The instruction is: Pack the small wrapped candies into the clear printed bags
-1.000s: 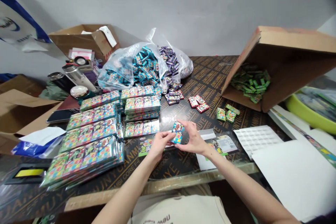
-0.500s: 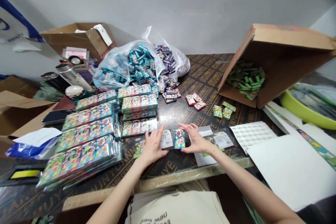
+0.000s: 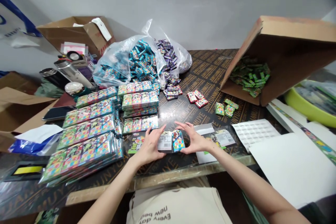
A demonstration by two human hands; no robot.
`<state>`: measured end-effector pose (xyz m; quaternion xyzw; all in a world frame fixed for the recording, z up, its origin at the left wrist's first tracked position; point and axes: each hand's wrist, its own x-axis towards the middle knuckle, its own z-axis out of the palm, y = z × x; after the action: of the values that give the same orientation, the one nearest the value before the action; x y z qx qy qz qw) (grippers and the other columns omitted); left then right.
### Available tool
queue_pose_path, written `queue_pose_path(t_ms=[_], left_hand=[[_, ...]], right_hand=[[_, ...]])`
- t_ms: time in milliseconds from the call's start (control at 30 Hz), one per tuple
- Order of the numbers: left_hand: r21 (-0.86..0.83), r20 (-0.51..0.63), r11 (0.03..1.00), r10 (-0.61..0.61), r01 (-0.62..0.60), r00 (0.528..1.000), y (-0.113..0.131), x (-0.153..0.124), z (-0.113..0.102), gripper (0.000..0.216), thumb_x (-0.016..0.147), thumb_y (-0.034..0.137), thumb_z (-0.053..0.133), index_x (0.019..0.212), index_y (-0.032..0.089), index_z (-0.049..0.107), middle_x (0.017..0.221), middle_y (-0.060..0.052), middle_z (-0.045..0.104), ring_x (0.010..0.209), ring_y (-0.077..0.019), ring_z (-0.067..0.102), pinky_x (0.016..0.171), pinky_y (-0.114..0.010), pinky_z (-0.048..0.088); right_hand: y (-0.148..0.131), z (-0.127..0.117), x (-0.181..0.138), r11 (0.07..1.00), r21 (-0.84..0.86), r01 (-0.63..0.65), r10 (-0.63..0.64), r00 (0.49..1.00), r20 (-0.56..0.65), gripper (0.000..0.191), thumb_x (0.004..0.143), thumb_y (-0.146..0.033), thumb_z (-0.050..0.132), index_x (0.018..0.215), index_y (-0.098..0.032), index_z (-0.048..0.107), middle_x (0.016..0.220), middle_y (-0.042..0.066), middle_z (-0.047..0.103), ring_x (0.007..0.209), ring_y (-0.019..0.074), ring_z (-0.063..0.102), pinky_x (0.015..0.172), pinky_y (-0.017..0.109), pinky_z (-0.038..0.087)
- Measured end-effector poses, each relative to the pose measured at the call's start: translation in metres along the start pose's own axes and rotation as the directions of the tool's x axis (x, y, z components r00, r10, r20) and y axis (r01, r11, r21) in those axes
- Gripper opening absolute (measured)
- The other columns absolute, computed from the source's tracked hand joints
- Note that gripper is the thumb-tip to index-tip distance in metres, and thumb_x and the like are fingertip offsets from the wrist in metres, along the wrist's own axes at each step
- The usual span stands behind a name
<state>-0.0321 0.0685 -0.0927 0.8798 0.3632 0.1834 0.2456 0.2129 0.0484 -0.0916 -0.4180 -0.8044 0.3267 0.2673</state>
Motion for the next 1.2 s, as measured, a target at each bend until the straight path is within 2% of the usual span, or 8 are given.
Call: queue_pose_path(t_ms=[367,467,700,800,933,1033,1100,1200], left_hand=[[-0.119,-0.12,0.989,-0.106,0.092,0.987,0.009,-0.009,0.011,0.102,0.056,0.03,0.071,0.139,0.021,0.012,0.119,-0.01,0.049,0.112,-0.0262,0.045,0.101,-0.047,0.027],[-0.158,-0.207,0.973,-0.2,0.169,0.958,0.009,-0.009,0.013,0.1,0.059,0.028,0.068,0.139,0.021,0.009,0.122,-0.011,0.046,0.112,-0.0256,0.045,0.097,-0.043,0.034],[-0.134,-0.193,0.968,-0.234,0.211,0.953,0.004,-0.006,0.012,0.098,0.059,0.023,0.067,0.139,0.025,0.01,0.126,-0.009,0.04,0.114,-0.0248,0.041,0.097,-0.041,0.034],[-0.069,-0.096,0.971,-0.234,0.228,0.968,-0.001,-0.007,0.02,0.095,0.057,0.021,0.066,0.138,0.027,0.017,0.123,-0.008,0.041,0.111,-0.0252,0.041,0.097,-0.041,0.033],[0.014,0.022,0.969,-0.248,0.248,0.968,-0.008,-0.01,0.03,0.092,0.056,0.017,0.062,0.138,0.026,0.021,0.124,-0.008,0.04,0.114,-0.0261,0.037,0.099,-0.041,0.028],[0.055,0.045,0.957,-0.287,0.285,0.957,-0.014,-0.014,0.035,0.091,0.057,0.017,0.061,0.138,0.025,0.02,0.126,-0.009,0.039,0.117,-0.0266,0.034,0.101,-0.041,0.024],[0.066,0.052,0.951,-0.305,0.301,0.951,-0.018,-0.016,0.036,0.091,0.058,0.018,0.062,0.138,0.025,0.019,0.128,-0.009,0.038,0.118,-0.0268,0.033,0.102,-0.041,0.023],[0.066,0.06,0.95,-0.31,0.306,0.949,-0.021,-0.019,0.035,0.092,0.058,0.019,0.062,0.138,0.025,0.018,0.129,-0.009,0.037,0.119,-0.0265,0.032,0.102,-0.04,0.023]], right_hand=[[-0.015,-0.008,0.008,0.976,-0.191,0.109,-0.106,0.994,0.024,0.096,0.059,-0.046,0.07,0.137,-0.023,0.019,0.135,0.012,0.038,0.122,0.0288,0.036,0.104,0.049,0.007],[-0.017,-0.001,0.003,0.966,-0.252,0.064,-0.098,0.987,-0.125,0.103,0.056,-0.056,0.07,0.138,-0.021,0.017,0.134,0.013,0.039,0.128,0.0314,0.025,0.105,0.05,0.006],[-0.002,0.009,0.023,0.971,-0.235,0.048,-0.093,0.979,-0.182,0.061,0.085,-0.043,0.044,0.137,-0.024,0.018,0.116,0.006,0.058,0.117,0.0216,0.042,0.104,0.048,0.01],[0.038,-0.01,0.076,0.93,-0.285,-0.231,0.08,0.886,-0.456,0.067,0.078,-0.05,0.051,0.134,-0.023,0.026,0.127,0.01,0.046,0.119,0.0259,0.038,0.099,0.045,0.022],[0.087,-0.026,0.16,0.74,-0.246,-0.626,0.447,0.731,-0.515,0.09,0.064,-0.064,0.058,0.136,-0.022,0.023,0.125,0.018,0.042,0.114,0.0357,0.04,0.088,0.05,0.032],[0.103,-0.017,0.2,0.626,-0.201,-0.753,0.53,0.601,-0.598,0.096,0.063,-0.062,0.059,0.138,-0.022,0.015,0.121,0.021,0.04,0.11,0.0371,0.042,0.086,0.053,0.031],[0.107,-0.007,0.208,0.645,-0.241,-0.725,0.461,0.62,-0.635,0.087,0.067,-0.053,0.06,0.137,-0.021,0.018,0.121,0.021,0.039,0.11,0.0365,0.04,0.085,0.053,0.03],[0.112,0.004,0.19,0.756,-0.345,-0.556,0.321,0.775,-0.545,0.067,0.071,-0.038,0.057,0.13,-0.017,0.034,0.115,0.019,0.041,0.107,0.0339,0.041,0.084,0.048,0.034]])
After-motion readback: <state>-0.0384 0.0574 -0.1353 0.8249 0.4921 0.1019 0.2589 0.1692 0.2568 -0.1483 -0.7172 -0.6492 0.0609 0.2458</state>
